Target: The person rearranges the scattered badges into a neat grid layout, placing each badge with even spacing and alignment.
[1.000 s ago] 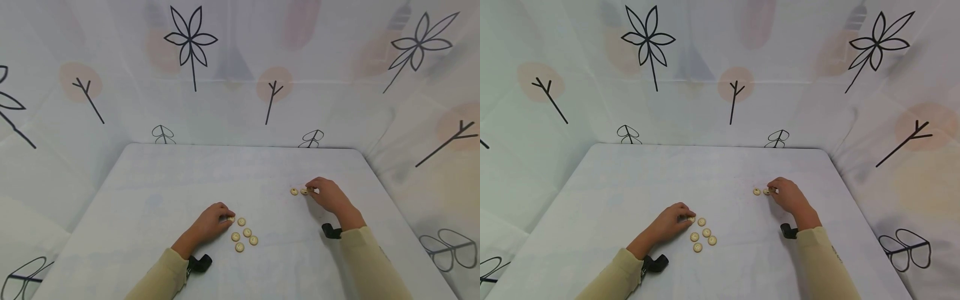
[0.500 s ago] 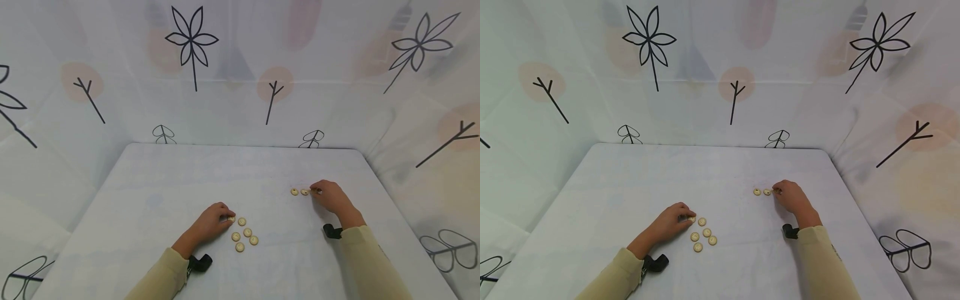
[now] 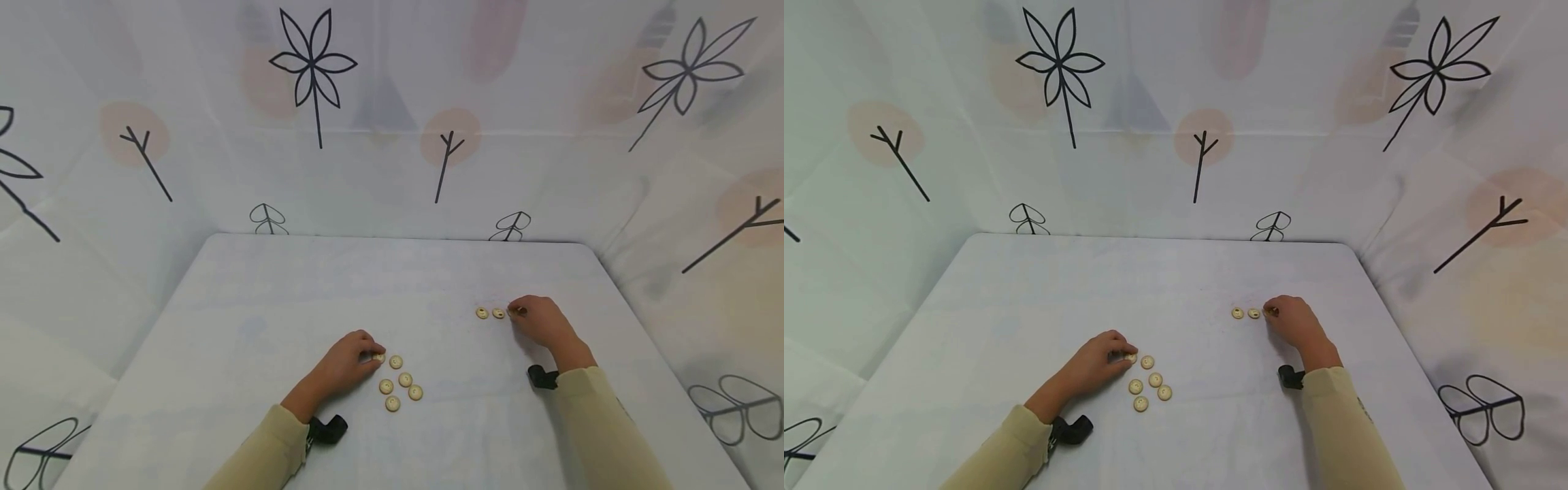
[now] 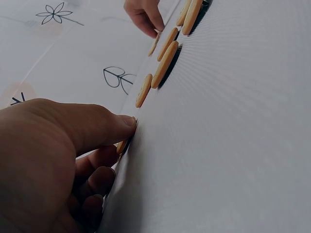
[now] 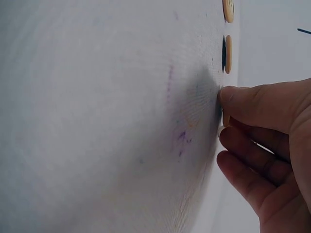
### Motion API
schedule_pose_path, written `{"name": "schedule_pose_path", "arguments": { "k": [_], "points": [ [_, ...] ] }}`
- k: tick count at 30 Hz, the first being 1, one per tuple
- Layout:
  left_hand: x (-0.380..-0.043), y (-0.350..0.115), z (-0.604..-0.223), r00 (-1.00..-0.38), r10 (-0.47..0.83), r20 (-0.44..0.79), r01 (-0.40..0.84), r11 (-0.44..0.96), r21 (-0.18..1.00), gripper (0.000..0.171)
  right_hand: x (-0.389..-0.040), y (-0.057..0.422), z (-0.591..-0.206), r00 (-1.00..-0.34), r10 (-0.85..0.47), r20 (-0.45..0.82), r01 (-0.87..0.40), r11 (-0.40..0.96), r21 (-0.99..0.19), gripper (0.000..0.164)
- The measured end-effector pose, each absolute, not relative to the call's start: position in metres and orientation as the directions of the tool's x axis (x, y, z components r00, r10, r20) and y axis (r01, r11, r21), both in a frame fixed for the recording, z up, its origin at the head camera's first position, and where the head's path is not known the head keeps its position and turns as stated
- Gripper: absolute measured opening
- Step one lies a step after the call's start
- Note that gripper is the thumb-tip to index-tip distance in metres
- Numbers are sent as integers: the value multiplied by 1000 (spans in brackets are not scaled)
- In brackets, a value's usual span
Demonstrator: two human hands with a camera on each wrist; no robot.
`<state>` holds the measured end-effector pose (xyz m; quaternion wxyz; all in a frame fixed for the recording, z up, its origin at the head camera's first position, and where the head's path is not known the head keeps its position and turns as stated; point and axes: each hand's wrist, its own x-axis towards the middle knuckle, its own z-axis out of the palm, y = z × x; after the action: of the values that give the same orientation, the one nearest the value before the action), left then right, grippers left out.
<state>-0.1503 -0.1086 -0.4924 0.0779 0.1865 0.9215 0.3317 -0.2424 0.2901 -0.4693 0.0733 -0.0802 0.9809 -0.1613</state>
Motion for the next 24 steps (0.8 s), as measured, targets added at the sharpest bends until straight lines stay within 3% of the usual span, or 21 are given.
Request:
{"name": "schedule_pose_path", "arguments": {
  "k": [24],
  "points": [
    [-150, -109, -492, -917, 397, -27, 290, 713, 638, 23, -240, 290, -469, -980, -164, -110, -116, 928, -354, 21]
  ]
}}
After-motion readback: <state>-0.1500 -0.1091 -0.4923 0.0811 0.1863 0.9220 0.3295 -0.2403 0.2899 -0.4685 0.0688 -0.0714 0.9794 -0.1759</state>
